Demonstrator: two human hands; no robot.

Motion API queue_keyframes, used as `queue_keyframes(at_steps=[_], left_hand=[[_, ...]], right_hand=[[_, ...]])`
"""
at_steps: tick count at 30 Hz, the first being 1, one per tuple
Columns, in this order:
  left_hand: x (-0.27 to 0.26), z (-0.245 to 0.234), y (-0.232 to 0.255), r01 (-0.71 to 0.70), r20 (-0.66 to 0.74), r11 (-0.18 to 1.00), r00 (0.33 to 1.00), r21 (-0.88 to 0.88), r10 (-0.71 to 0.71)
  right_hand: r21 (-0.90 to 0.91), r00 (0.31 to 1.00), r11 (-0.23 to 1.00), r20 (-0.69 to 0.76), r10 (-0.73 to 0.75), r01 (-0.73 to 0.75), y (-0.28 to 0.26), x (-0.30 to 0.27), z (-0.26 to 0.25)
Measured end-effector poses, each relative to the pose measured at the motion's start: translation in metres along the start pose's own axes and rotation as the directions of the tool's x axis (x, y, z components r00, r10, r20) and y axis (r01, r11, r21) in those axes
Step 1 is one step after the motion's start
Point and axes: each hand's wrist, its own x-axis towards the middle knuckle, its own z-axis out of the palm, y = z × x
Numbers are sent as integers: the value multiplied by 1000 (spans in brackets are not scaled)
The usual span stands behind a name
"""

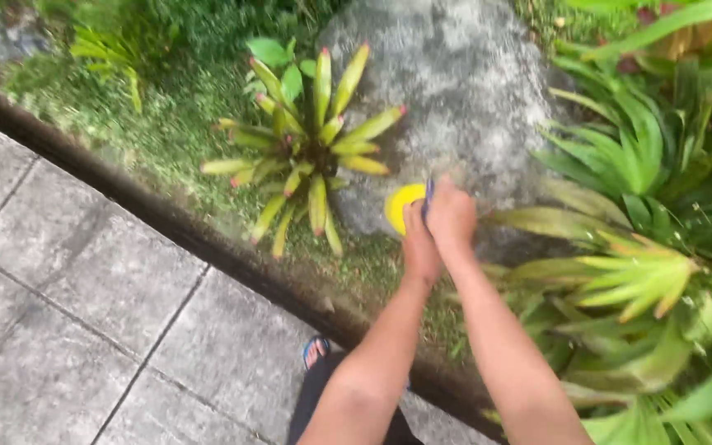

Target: Water various plants in an outdoor garden using a handheld spray bottle.

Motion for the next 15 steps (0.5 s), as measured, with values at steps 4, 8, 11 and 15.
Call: queue_keyframes(at_steps=[4, 8, 11, 15], left_hand=[[12, -24, 40, 150, 81, 985, 986, -80, -144], [-1, 6, -23, -51, -16, 996, 999, 77, 52], [5, -6, 8, 1, 23, 999, 1000, 38, -2], [6, -27, 40, 138, 77, 990, 988, -14, -137]], right_hand=[[-144, 982, 974, -36, -184, 177, -4, 24, 6], [-78, 994, 991, -1, -113, 113, -8, 7, -4], [-136, 996, 987, -18, -90, 87, -1, 17, 1], [-107, 970, 967, -48, -238, 232, -17, 13, -16]])
